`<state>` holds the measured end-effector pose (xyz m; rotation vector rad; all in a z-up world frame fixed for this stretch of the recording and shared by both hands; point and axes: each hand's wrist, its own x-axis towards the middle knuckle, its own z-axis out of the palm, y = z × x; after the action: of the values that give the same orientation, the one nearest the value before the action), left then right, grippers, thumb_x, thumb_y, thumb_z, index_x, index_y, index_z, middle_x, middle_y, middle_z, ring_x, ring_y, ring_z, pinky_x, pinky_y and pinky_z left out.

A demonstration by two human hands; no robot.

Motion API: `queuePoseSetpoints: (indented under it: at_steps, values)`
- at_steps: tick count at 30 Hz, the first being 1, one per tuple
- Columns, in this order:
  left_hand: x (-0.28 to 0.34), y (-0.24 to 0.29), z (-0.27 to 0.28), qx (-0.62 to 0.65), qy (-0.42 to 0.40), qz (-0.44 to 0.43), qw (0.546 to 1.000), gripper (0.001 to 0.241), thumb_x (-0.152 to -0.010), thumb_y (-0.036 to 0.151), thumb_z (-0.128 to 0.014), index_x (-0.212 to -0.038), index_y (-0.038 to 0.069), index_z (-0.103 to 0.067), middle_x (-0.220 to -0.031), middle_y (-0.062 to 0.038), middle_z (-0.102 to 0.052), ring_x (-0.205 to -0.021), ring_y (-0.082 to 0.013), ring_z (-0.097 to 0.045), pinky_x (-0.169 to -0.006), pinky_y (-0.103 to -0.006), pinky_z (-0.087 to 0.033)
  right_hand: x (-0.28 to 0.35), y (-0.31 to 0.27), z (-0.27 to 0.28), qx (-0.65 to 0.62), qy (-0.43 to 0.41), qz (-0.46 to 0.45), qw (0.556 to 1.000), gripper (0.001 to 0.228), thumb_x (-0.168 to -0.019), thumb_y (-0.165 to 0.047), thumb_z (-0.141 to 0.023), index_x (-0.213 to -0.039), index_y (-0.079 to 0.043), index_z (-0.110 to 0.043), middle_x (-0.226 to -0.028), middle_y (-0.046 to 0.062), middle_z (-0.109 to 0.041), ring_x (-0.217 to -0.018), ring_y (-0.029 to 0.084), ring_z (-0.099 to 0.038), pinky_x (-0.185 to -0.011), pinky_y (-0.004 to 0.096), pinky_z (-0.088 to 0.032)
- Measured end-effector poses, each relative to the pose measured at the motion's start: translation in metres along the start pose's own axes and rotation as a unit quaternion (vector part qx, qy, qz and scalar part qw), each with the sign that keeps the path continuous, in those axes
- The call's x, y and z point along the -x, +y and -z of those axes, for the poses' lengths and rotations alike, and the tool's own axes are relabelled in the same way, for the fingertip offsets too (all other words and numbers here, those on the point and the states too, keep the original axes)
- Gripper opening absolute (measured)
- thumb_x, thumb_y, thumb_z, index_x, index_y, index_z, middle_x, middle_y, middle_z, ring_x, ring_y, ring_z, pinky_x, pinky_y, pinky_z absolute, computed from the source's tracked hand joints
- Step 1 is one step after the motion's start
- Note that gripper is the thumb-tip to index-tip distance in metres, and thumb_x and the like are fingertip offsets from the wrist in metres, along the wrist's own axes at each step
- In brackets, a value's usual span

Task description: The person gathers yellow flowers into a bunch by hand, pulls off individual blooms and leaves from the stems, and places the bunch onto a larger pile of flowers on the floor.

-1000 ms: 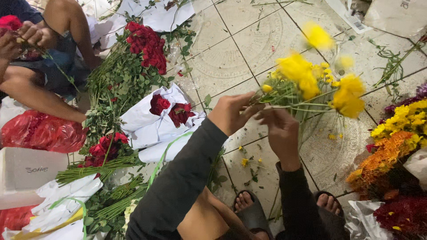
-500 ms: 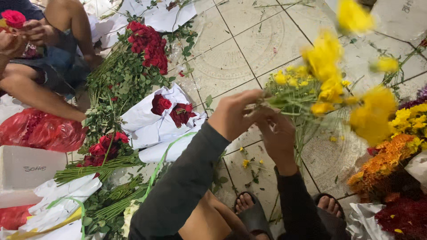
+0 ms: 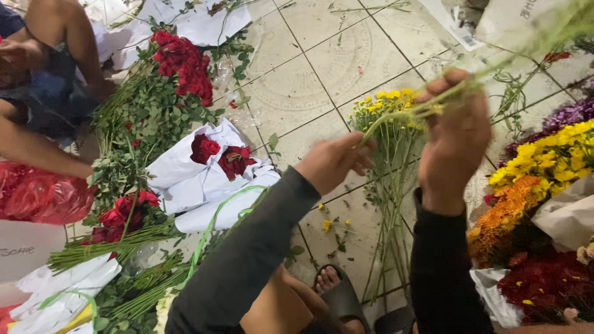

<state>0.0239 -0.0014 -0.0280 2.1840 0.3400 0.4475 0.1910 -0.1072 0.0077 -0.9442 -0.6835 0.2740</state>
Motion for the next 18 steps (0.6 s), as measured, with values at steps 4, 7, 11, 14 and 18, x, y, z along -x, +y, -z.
queuePoseSetpoints:
  at_steps: [4, 7, 11, 14, 18]
  values:
    - [-0.014, -0.018, -0.046, -0.069, -0.111, 0.102, 0.986, 0.022, -0.11, 0.025, -0.044, -0.118, 0.013, -0.06, -0.09, -0.013, -0.075, -0.075, -0.0298, -0.075, -0.071, -0.0494, -0.062, 0.037, 0.017, -0.006, 0.076, -0.061, -0.036, 0.995, 0.023, -0.113, -0.018, -0.05, -0.122, 0.0, -0.061, -0.094, 0.017, -0.069, -0.08, 0.025, -0.07, -0.08, 0.04, -0.061]
    - [-0.001, -0.039, -0.059, -0.197, -0.261, 0.141, 0.934, 0.036, -0.107, 0.036, -0.047, -0.129, 0.01, -0.055, -0.099, -0.02, -0.071, -0.077, -0.0366, -0.072, -0.064, -0.0526, -0.063, 0.052, 0.064, 0.012, 0.135, -0.072, -0.073, 0.985, 0.023, -0.113, -0.01, -0.048, -0.124, 0.006, -0.062, -0.089, 0.023, -0.07, -0.071, 0.028, -0.071, -0.073, 0.041, -0.057]
    - [0.014, -0.068, -0.046, -0.168, -0.371, 0.181, 0.895, 0.071, -0.105, 0.058, -0.04, -0.157, 0.009, -0.037, -0.11, -0.024, -0.071, -0.069, -0.0339, -0.067, -0.065, -0.0539, -0.062, 0.056, 0.131, 0.052, 0.244, -0.084, -0.165, 0.952, 0.034, -0.118, -0.012, -0.045, -0.096, -0.001, -0.069, -0.069, 0.013, -0.063, -0.062, 0.021, -0.065, -0.066, 0.043, -0.054]
    - [0.009, -0.076, -0.035, -0.197, -0.321, 0.163, 0.912, 0.057, -0.11, 0.051, -0.039, -0.15, 0.011, -0.041, -0.072, -0.009, -0.062, -0.055, -0.0261, -0.055, -0.055, -0.048, -0.051, 0.067, 0.183, 0.079, 0.379, -0.09, -0.227, 0.893, 0.03, -0.115, -0.016, -0.05, -0.1, -0.002, -0.072, -0.077, 0.015, -0.069, -0.071, 0.029, -0.068, -0.075, 0.053, -0.055]
    - [0.012, -0.11, -0.044, -0.218, -0.318, 0.155, 0.91, 0.058, -0.109, 0.054, -0.042, -0.151, 0.014, -0.041, -0.066, -0.003, -0.059, -0.045, -0.0211, -0.047, -0.044, -0.0439, -0.047, 0.097, 0.254, 0.114, 0.408, -0.075, -0.278, 0.867, 0.03, -0.112, -0.022, -0.052, -0.094, -0.009, -0.072, -0.084, 0.011, -0.072, -0.085, 0.032, -0.07, -0.083, 0.052, -0.054]
